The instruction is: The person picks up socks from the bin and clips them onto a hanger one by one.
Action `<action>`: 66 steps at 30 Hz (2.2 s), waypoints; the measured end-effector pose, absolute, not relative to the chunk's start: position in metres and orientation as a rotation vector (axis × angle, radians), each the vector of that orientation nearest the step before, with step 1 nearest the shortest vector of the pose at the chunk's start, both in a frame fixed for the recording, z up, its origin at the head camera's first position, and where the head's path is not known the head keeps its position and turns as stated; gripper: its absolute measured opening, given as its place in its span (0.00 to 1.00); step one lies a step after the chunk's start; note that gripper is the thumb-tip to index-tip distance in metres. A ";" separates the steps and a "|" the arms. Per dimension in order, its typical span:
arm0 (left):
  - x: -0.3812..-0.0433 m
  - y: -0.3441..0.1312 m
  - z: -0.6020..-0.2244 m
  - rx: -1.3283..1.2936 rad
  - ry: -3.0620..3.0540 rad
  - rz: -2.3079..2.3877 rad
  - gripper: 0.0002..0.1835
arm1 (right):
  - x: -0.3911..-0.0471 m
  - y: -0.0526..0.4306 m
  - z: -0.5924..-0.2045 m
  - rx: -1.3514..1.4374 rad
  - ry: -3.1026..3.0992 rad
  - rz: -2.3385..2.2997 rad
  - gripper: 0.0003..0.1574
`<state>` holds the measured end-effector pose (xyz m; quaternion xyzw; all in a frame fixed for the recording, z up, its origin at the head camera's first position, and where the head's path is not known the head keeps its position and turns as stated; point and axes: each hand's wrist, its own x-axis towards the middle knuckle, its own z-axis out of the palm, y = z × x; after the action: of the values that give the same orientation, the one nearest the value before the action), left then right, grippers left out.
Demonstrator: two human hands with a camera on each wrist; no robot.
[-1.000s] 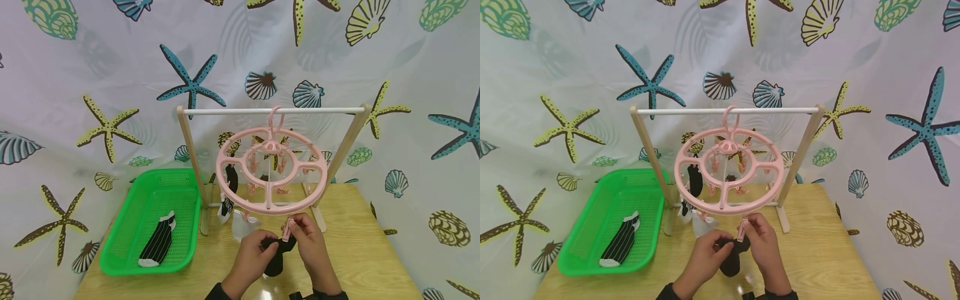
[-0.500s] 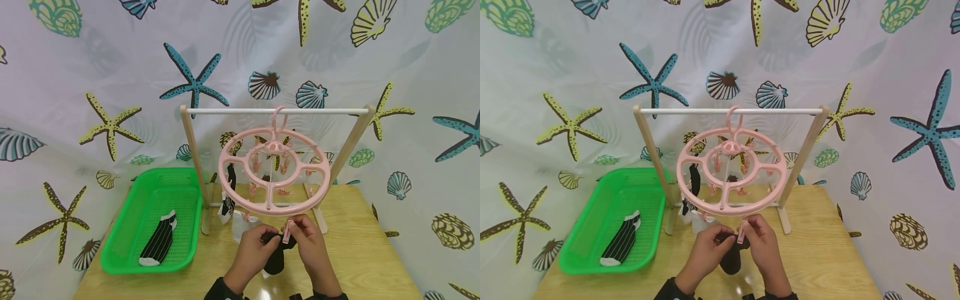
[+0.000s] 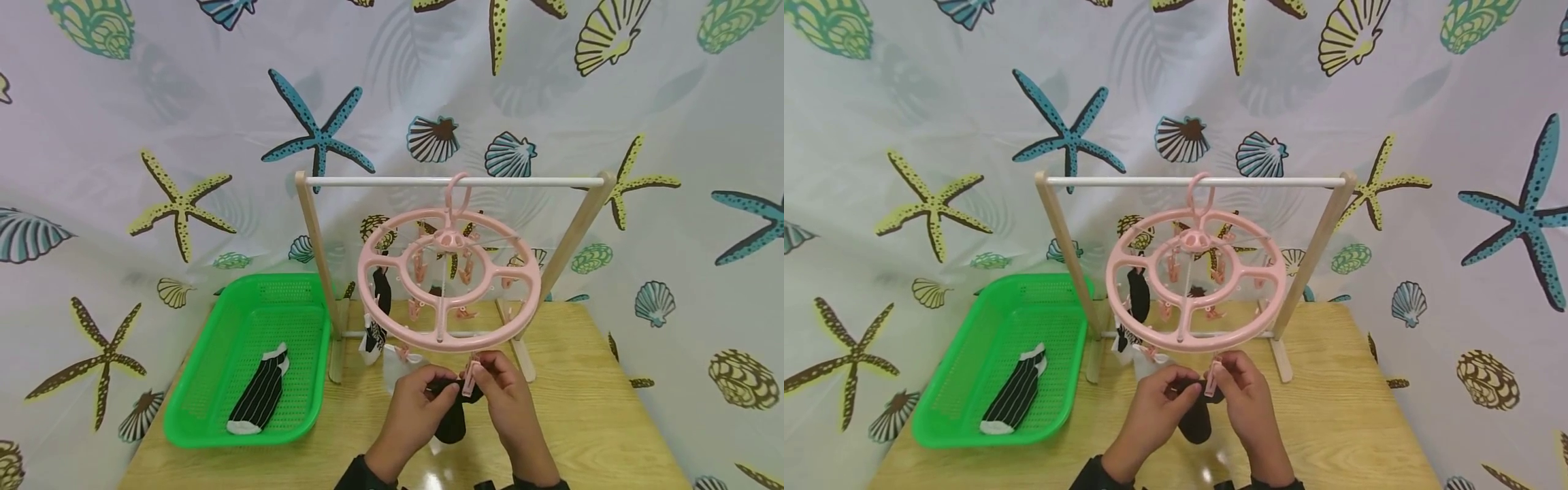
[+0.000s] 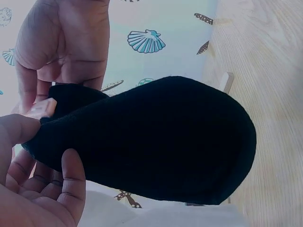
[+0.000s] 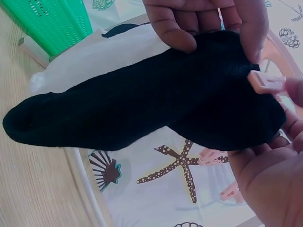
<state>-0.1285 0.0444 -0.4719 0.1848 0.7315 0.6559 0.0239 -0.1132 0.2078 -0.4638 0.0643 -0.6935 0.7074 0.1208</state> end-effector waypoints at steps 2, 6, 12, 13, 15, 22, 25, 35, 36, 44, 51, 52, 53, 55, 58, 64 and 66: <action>-0.128 0.043 -0.472 0.570 2.268 2.033 0.05 | -0.112 0.207 -0.463 0.156 -2.045 2.069 0.10; -0.129 0.039 -0.473 0.588 2.277 2.060 0.07 | -0.112 0.205 -0.462 0.094 -2.072 2.068 0.12; -0.131 0.032 -0.469 0.745 2.502 2.014 0.06 | -0.113 0.206 -0.461 0.078 -2.056 2.063 0.12; -0.132 0.031 -0.467 0.788 2.569 2.004 0.06 | -0.113 0.206 -0.460 0.083 -2.051 2.063 0.12; -0.133 0.029 -0.462 0.889 2.691 2.003 0.07 | -0.114 0.207 -0.460 0.097 -2.045 2.063 0.12; -0.142 0.025 -0.441 1.242 3.001 2.017 0.08 | -0.114 0.207 -0.461 0.124 -2.028 2.084 0.11; -0.147 0.023 -0.433 1.288 3.108 1.917 0.08 | -0.114 0.207 -0.462 0.139 -2.024 2.095 0.11; -0.154 0.021 -0.423 1.056 3.171 1.638 0.19 | -0.112 0.206 -0.463 0.111 -2.041 2.100 0.11; -0.154 0.021 -0.423 1.038 3.177 1.618 0.19 | -0.112 0.206 -0.463 0.109 -2.046 2.097 0.12; -0.154 0.024 -0.424 0.977 3.222 1.535 0.20 | -0.113 0.209 -0.461 0.043 -2.084 2.071 0.15; -0.153 0.024 -0.422 0.982 3.238 1.522 0.19 | -0.113 0.212 -0.462 -0.003 -2.056 2.048 0.19; -0.153 0.024 -0.422 0.984 3.238 1.531 0.19 | -0.112 0.213 -0.463 -0.014 -2.058 2.043 0.20; -0.153 0.024 -0.421 0.984 3.237 1.539 0.18 | -0.112 0.213 -0.463 -0.028 -2.062 2.039 0.20; -0.153 0.023 -0.421 0.986 3.237 1.556 0.18 | -0.111 0.214 -0.464 -0.057 -2.074 2.024 0.19; -0.153 0.022 -0.421 0.987 3.240 1.570 0.18 | -0.111 0.215 -0.466 -0.110 -2.087 1.988 0.17; -0.156 0.021 -0.420 0.991 3.238 1.581 0.18 | -0.111 0.218 -0.467 -0.210 -2.059 1.945 0.13; -0.156 0.020 -0.420 0.989 3.239 1.591 0.17 | -0.111 0.220 -0.467 -0.222 -2.044 1.936 0.12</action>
<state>-0.1565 0.0196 -0.4197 0.2526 0.8270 0.4063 -0.2955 -0.1109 0.2201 -0.4670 -0.0776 -0.7146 0.6770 0.1579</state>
